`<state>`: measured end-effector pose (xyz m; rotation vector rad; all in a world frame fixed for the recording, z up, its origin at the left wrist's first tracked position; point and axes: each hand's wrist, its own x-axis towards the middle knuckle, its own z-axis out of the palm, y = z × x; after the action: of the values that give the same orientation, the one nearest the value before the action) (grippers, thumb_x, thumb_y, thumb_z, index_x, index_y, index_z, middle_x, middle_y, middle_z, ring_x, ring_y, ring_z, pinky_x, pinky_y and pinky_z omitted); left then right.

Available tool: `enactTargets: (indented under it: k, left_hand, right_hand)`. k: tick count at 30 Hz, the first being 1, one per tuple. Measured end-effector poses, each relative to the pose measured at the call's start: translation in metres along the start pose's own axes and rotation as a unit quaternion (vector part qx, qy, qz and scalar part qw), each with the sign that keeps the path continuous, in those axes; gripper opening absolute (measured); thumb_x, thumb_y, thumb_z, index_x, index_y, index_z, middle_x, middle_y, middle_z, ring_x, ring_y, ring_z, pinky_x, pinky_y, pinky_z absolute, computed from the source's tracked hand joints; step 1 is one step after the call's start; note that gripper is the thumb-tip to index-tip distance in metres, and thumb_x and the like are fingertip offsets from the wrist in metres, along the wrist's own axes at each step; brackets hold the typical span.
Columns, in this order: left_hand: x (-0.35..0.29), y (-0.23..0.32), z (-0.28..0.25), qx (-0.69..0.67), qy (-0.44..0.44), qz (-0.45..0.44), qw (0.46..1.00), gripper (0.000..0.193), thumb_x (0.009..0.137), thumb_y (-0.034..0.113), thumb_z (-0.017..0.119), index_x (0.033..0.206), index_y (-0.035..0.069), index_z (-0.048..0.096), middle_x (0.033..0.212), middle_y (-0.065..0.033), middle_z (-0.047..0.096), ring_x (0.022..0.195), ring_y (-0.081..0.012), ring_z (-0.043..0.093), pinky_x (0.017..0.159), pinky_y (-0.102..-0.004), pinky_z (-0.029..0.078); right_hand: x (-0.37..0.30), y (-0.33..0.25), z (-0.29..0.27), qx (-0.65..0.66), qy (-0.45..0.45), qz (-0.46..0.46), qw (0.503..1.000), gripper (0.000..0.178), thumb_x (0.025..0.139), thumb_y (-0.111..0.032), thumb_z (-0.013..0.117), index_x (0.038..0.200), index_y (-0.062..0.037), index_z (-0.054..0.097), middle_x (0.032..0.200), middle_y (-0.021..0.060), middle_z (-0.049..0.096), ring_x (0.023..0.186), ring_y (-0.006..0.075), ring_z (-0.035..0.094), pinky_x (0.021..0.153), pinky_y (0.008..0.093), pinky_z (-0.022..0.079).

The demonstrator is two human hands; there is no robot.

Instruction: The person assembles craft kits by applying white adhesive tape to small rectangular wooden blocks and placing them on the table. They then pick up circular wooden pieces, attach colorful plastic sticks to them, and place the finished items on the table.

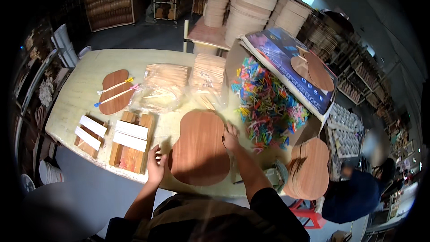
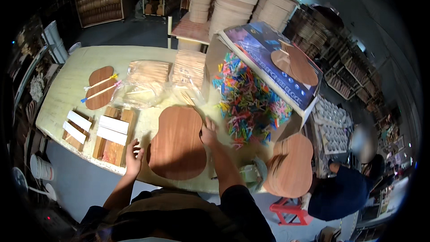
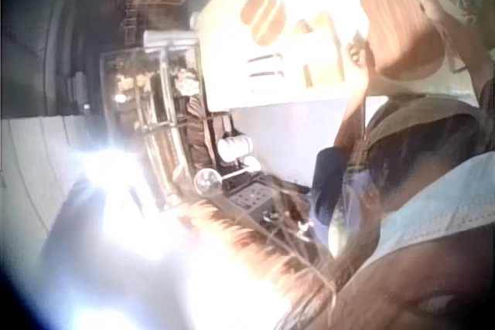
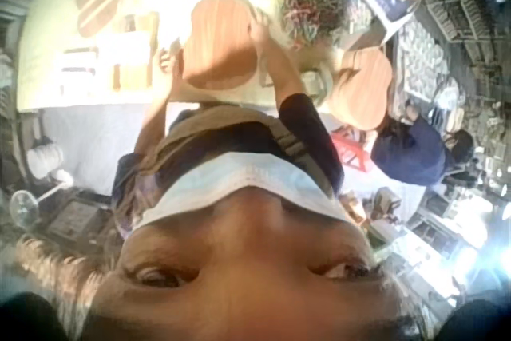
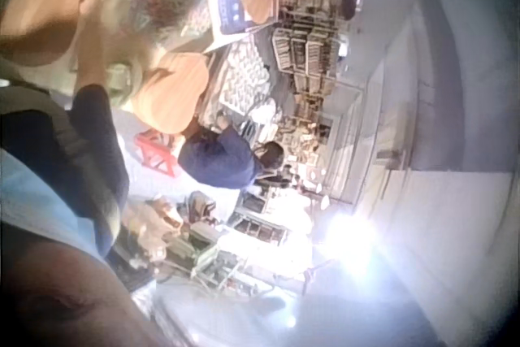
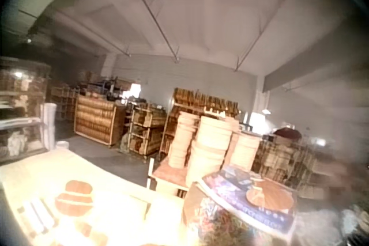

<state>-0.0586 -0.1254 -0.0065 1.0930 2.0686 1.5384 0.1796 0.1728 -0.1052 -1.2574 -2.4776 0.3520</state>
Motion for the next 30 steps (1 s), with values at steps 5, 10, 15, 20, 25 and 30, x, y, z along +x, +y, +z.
enactTargets:
  k: [5,10,15,20,25,30]
  left_hand:
    - [-0.029,-0.012,-0.04,0.005,0.098,-0.025,0.995,0.032,0.089,0.002,0.058,0.12,0.001,0.052,0.108,-0.0124,0.058,0.086,-0.0177,0.06,0.07,-0.0284,0.051]
    - [-0.021,-0.021,-0.076,-0.012,0.223,-0.111,0.968,0.027,0.091,0.008,0.059,0.116,0.002,0.053,0.099,-0.0057,0.057,0.086,-0.013,0.057,0.072,-0.0256,0.048]
    - [0.002,-0.071,-0.095,-0.133,0.323,-0.239,0.906,0.031,0.091,0.017,0.061,0.117,0.003,0.054,0.091,-0.0025,0.059,0.071,-0.0096,0.056,0.056,-0.0227,0.046]
    - [0.04,-0.071,-0.101,-0.4,0.27,-0.271,0.833,0.018,0.094,0.016,0.057,0.103,0.0,0.06,0.078,-0.0031,0.059,0.056,-0.0104,0.053,0.041,-0.0223,0.04]
    - [0.065,-0.085,-0.099,-0.398,0.362,-0.356,0.765,0.009,0.091,0.009,0.061,0.094,0.002,0.066,0.086,-0.0048,0.065,0.075,-0.0149,0.06,0.064,-0.0266,0.051]
    - [0.06,-0.112,-0.096,-0.39,0.419,-0.232,0.787,0.01,0.089,0.012,0.065,0.096,0.004,0.063,0.085,-0.0033,0.064,0.079,-0.0136,0.06,0.068,-0.0265,0.051]
  right_hand:
    - [-0.007,0.0,0.002,0.0,0.069,-0.13,0.989,0.042,0.074,-0.023,0.063,0.114,-0.0102,0.06,0.132,0.0167,0.046,0.125,0.0395,0.038,0.102,0.0559,0.029]
    - [-0.034,0.007,-0.051,-0.122,0.119,-0.059,0.984,0.056,0.063,-0.032,0.078,0.109,-0.0039,0.061,0.123,0.0197,0.054,0.12,0.0413,0.045,0.103,0.0527,0.034]
    - [-0.037,-0.013,-0.096,-0.081,0.027,-0.213,0.973,0.038,0.072,-0.023,0.072,0.104,-0.0047,0.061,0.117,0.0175,0.057,0.115,0.0407,0.049,0.098,0.052,0.038]
    - [-0.039,0.012,-0.076,-0.008,-0.066,-0.119,0.991,0.017,0.075,-0.01,0.063,0.09,-0.0032,0.063,0.091,0.015,0.062,0.086,0.0361,0.059,0.076,0.0441,0.048]
    - [-0.055,-0.002,-0.07,0.013,-0.039,-0.029,0.999,0.009,0.077,-0.008,0.059,0.084,-0.0041,0.063,0.084,0.0149,0.063,0.078,0.0362,0.06,0.07,0.0423,0.049]
    - [-0.066,-0.009,-0.071,0.069,-0.035,-0.012,0.997,0.028,0.078,-0.012,0.066,0.104,-0.0033,0.062,0.098,0.0171,0.061,0.089,0.0354,0.06,0.078,0.0403,0.049]
